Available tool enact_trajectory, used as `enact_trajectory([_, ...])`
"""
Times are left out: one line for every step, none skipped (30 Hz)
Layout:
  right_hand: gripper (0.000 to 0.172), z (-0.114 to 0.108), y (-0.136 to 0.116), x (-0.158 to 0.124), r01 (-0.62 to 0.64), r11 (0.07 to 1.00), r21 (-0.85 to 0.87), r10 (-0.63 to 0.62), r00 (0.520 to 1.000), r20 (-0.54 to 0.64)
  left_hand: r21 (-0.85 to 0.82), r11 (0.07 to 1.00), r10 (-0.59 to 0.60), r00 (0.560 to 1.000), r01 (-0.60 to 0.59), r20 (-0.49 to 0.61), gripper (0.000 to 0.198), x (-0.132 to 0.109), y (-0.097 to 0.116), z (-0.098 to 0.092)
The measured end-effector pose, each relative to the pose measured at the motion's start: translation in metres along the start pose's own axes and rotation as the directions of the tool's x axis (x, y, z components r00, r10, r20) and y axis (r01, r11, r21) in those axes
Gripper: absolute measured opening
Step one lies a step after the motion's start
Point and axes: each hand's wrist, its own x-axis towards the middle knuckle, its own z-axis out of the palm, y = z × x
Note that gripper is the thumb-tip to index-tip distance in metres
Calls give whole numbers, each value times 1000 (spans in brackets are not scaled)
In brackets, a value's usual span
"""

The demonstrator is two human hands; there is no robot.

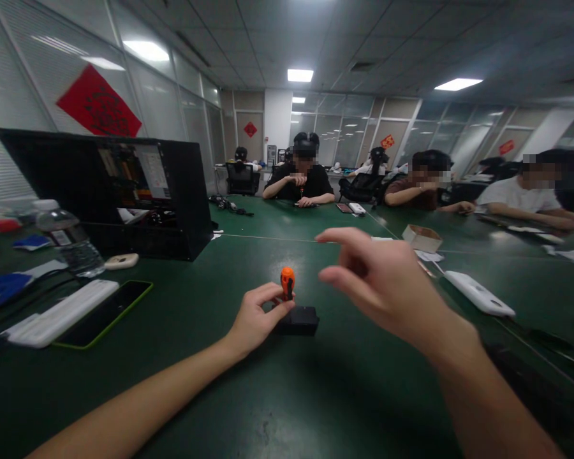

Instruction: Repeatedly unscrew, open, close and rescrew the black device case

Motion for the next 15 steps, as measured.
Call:
enact_trajectory([43,7,-3,4,5,991,-135,7,996,89,3,1000,7,1000,-7,-16,14,0,-2,0])
enact_trajectory([46,15,-5,8,23,960,-281,29,984,178,1,1000,10,1000,-10,-27,15,1,-3,0])
enact_trajectory([48,25,-6,12,49,911,-409,59,967,247,-3,1000,9,999,-10,-35,16,1,-5,-1])
enact_trajectory([47,36,-6,15,70,864,-498,86,955,284,-6,1000,6,999,-7,-38,16,2,-6,-1])
enact_trajectory([45,45,-6,18,83,836,-543,101,948,300,-8,1000,3,999,-3,-37,16,2,-7,-1])
enact_trajectory([43,52,-4,19,91,823,-561,103,947,304,-8,1000,0,999,0,-34,16,2,-7,-2])
enact_trajectory([41,58,-3,20,97,824,-559,93,949,302,-6,1000,2,1000,-2,-30,15,3,-7,-3])
enact_trajectory([38,61,-1,20,102,835,-541,77,951,298,-1,1000,8,1000,-8,-22,15,3,-6,-3])
enact_trajectory([35,61,1,19,107,855,-507,55,954,295,6,1000,19,1000,-19,-10,15,3,-5,-4])
enact_trajectory([32,60,3,19,114,880,-460,29,956,293,14,999,31,999,-31,9,15,3,-4,-5])
enact_trajectory([28,57,4,18,121,907,-404,3,956,293,25,999,44,999,-45,30,15,4,-4,-5])
enact_trajectory([23,54,5,18,128,930,-344,-21,954,298,44,997,58,997,-60,51,16,4,-4,-5])
enact_trajectory([18,51,6,17,130,950,-284,-38,951,308,71,995,70,995,-75,68,16,3,-4,-5])
enact_trajectory([14,49,7,17,128,964,-231,-48,945,322,102,991,77,994,-85,83,17,3,-6,-4])
enact_trajectory([10,47,8,17,119,976,-184,-51,940,337,137,986,77,992,-90,97,22,2,-8,-3])
